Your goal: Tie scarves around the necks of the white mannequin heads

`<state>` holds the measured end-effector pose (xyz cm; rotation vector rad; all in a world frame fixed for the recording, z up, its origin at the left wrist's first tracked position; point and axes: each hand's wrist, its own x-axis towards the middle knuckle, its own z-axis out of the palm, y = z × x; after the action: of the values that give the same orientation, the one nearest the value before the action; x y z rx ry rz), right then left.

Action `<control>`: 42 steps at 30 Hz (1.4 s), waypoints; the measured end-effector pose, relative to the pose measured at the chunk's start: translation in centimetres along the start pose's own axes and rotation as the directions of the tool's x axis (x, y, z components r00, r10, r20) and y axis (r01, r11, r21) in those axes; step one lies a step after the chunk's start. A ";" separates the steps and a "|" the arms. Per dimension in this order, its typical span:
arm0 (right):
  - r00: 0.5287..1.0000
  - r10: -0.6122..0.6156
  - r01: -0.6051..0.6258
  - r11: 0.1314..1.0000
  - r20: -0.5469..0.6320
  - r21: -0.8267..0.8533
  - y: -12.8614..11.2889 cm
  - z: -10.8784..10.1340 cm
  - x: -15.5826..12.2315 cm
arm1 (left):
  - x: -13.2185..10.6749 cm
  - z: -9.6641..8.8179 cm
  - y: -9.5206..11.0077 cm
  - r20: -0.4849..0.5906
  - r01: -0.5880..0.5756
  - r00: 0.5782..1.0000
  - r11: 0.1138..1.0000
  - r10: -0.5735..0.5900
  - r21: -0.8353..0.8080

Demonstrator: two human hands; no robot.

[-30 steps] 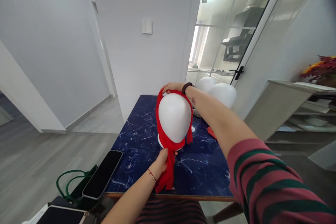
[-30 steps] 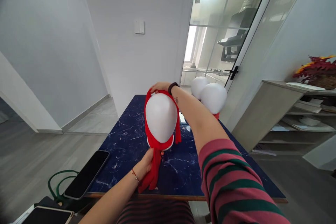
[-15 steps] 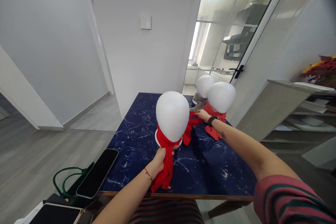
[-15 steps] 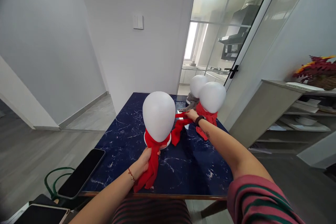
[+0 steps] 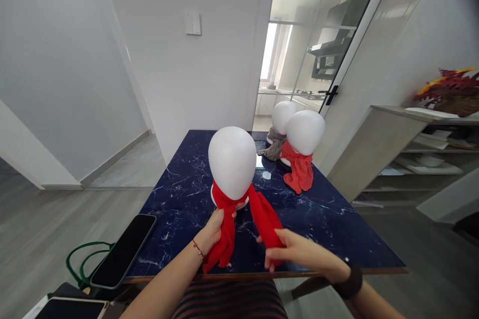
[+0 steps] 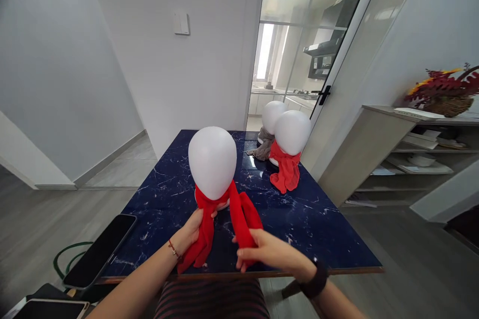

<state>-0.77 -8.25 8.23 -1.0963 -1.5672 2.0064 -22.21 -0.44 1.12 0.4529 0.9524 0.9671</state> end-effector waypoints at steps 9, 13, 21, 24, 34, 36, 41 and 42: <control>0.988 -0.095 0.057 0.956 0.121 0.288 3.6 10.2 1.2 | -0.7 0.6 0.3 0.100 0.063 0.994 0.990 -0.050 -0.123; 0.992 -0.088 0.041 0.903 0.092 0.428 5.2 12.1 2.7 | -1.3 0.6 0.7 0.137 0.109 0.987 0.980 -0.087 -0.165; 0.969 -0.198 0.238 0.907 -0.146 0.348 3.0 12.4 2.0 | -3.6 -0.8 1.5 0.093 0.111 0.992 0.943 -0.085 -0.315; 0.910 -0.286 0.319 0.946 -0.301 0.066 1.6 11.4 2.1 | -5.8 -1.0 1.7 0.126 0.129 0.987 0.951 -0.097 -0.281; 0.836 -0.204 0.288 0.953 -0.509 0.091 2.0 6.3 8.0 | -8.7 -2.6 1.9 0.255 0.216 0.953 0.957 -0.164 -0.194; 0.866 -0.158 0.295 0.927 -0.475 0.230 2.4 6.6 9.2 | -8.6 -2.5 2.0 0.266 0.194 0.954 0.960 -0.137 -0.201; 0.939 -0.108 0.264 0.836 -0.327 0.481 2.0 7.6 10.1 | -8.1 -2.4 1.8 0.195 0.180 0.968 0.979 -0.159 -0.099; 0.949 -0.109 0.247 0.840 -0.295 0.483 1.8 7.6 10.0 | -8.1 -2.5 1.7 0.159 0.156 0.977 0.986 -0.145 -0.061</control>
<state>-12.56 -6.82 3.62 -0.9043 -0.8819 1.9007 -26.98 -6.57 4.83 0.3820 0.7974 0.8145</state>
